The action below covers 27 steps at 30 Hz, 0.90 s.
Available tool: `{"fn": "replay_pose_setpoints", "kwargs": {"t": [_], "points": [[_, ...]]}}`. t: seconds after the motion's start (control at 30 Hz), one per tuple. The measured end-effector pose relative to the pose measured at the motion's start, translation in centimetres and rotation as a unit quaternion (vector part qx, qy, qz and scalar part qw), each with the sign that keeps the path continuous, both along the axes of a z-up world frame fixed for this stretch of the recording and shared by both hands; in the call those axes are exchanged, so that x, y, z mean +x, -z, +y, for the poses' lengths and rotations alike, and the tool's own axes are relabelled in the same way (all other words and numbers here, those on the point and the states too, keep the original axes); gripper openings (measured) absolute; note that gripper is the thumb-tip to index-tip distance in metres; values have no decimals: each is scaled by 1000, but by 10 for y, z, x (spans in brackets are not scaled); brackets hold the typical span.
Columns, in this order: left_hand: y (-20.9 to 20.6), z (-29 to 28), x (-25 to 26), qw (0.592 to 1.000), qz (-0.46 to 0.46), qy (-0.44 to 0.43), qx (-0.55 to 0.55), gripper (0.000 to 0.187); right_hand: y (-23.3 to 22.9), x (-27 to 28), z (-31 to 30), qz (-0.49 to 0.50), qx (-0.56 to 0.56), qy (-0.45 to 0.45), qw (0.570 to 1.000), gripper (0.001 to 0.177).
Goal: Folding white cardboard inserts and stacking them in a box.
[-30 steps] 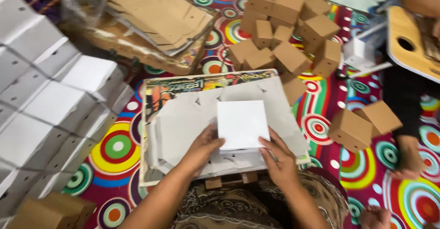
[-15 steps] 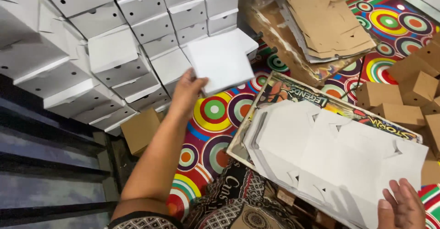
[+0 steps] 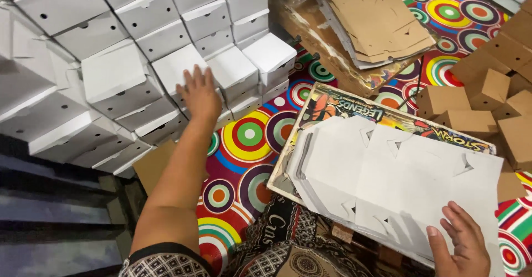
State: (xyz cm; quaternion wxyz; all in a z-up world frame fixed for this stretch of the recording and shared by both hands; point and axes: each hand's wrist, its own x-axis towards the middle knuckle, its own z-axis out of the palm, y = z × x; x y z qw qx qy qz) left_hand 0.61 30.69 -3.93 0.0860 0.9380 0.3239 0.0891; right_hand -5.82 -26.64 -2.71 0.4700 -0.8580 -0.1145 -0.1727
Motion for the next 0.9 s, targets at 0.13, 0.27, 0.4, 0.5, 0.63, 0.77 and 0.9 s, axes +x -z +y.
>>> {"fn": "replay_pose_setpoints", "kwargs": {"t": [0.13,0.27,0.4,0.5,0.63,0.77,0.9], "points": [[53,56,2,995,-25,13,98,91,2,4,-23,60,-88,-13,994,47],[-5,4,0,998,12,-10,55,99,-2,-4,-39,205,-229,-81,948,62],[-43,-68,-6,992,-17,107,-68,85,48,9,-62,188,-398,-128,889,56],[-51,-122,-6,932,-31,317,-173,78,55,18,-66,33,-310,-159,937,38],[-89,-227,-23,789,91,560,-237,72,21,17,-54,172,-274,-146,935,25],[-72,-304,-20,700,161,648,-253,70,15,29,-53,215,-258,-148,930,15],[-28,-365,-12,709,114,664,-207,68,-1,31,-41,125,-256,-149,947,8]]}}
